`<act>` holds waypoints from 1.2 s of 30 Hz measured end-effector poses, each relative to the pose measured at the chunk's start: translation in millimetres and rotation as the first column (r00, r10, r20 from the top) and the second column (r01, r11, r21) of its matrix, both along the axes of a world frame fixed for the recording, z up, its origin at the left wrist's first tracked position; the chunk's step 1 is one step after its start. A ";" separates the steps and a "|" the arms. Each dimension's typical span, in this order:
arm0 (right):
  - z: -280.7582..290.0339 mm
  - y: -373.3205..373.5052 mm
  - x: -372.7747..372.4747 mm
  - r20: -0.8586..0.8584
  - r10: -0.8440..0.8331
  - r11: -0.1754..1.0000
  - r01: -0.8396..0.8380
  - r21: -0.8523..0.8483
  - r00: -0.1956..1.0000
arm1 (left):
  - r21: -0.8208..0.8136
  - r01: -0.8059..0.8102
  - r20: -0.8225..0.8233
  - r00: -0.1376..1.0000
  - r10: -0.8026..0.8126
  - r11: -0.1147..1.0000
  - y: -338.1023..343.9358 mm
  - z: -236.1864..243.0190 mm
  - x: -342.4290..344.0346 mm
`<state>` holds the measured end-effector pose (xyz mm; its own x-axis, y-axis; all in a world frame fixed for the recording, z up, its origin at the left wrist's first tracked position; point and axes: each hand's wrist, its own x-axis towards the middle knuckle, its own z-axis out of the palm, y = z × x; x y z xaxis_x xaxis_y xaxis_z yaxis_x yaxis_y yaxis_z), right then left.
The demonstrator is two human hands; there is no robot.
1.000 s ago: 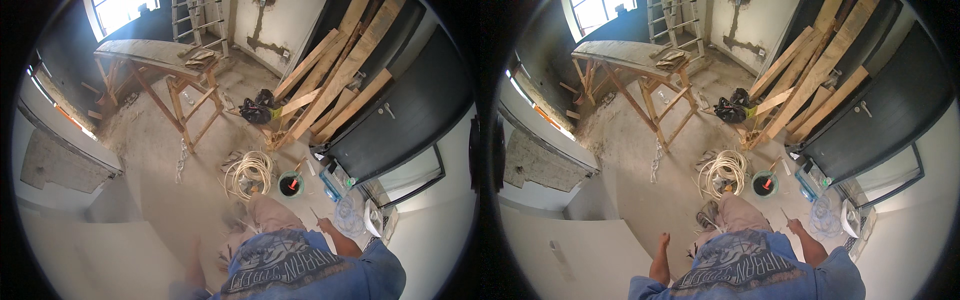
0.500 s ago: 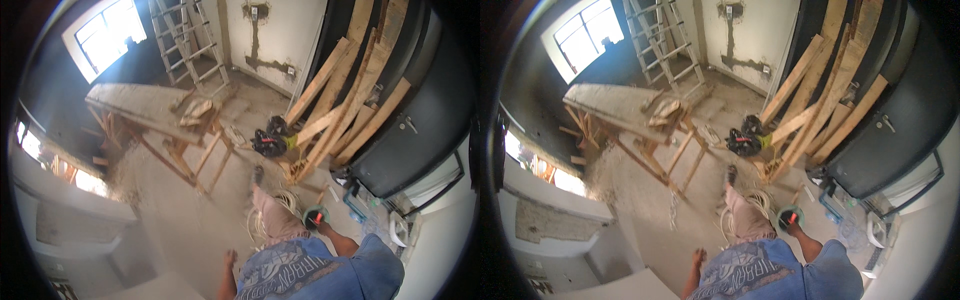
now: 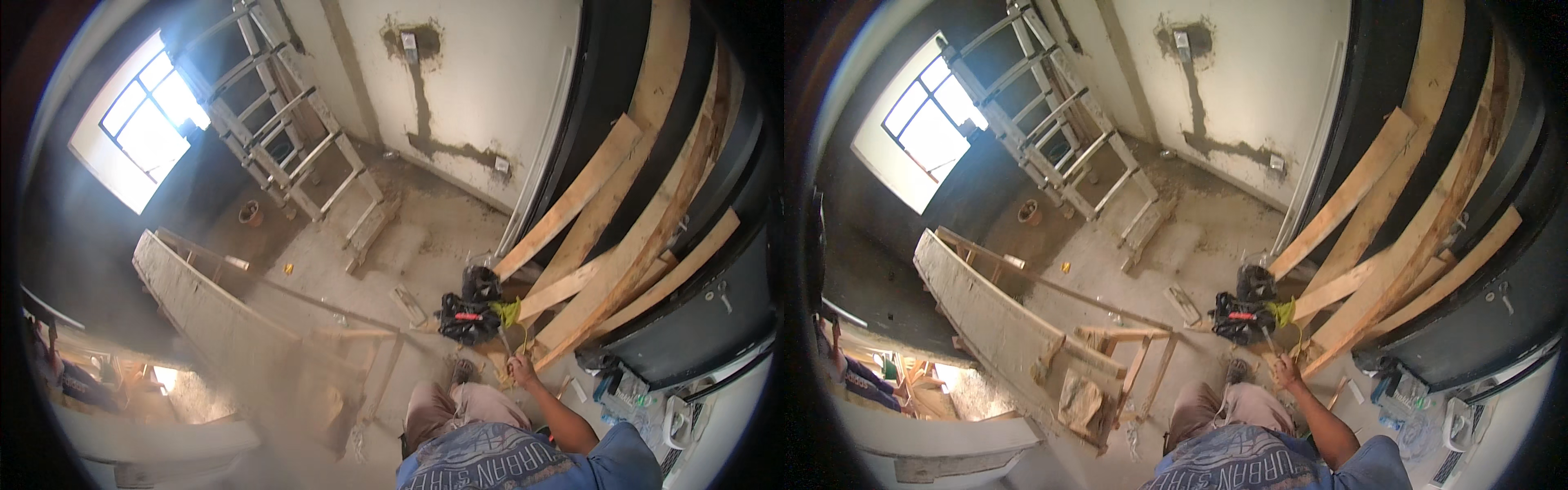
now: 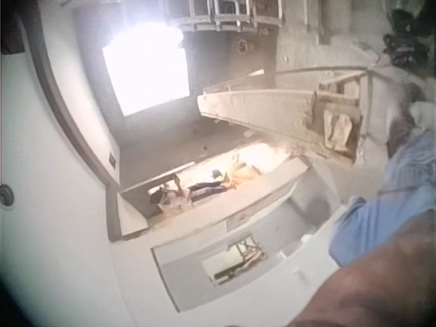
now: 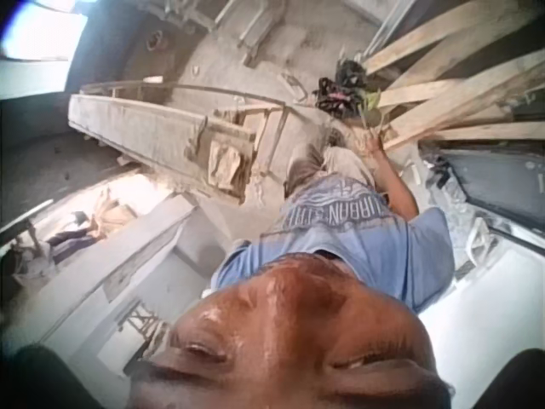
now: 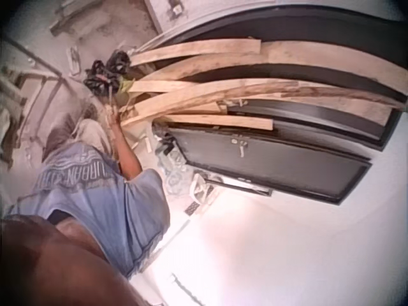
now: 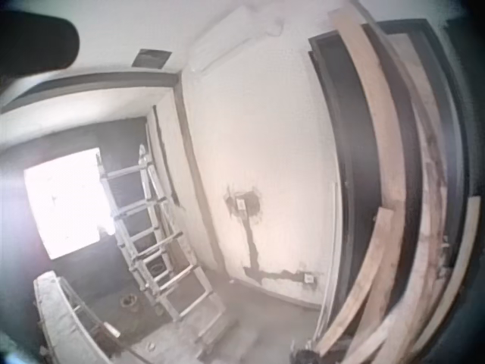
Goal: The person prepares electrical wires within a wall box using a screwdriver, tucking them into the box and securing them by hand.
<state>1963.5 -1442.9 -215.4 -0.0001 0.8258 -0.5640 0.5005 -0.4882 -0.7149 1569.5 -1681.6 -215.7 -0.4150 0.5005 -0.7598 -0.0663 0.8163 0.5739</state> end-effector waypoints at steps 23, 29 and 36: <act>-19.9 556.7 -123.0 0.493 0.077 0.984 -0.147 0.104 0.866 | -0.219 0.245 -0.093 0.958 -0.270 0.945 563.8 -71.3 -228.3; -1.0 690.4 -170.6 0.400 -0.017 0.993 0.061 -0.098 0.916 | 0.052 0.109 -0.377 0.923 -0.082 0.993 748.2 -112.5 -395.0; -23.9 860.2 -218.6 0.259 -0.056 0.988 0.091 -0.126 0.964 | 0.262 0.046 0.027 0.998 -0.055 0.964 1029.9 -33.3 -416.2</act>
<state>1745.0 -582.7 -239.3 0.2154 0.7339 -0.6442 0.6164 -0.6139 -0.4932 1153.3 -651.6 -249.0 -0.3605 0.7032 -0.6128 -0.0518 0.6409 0.7659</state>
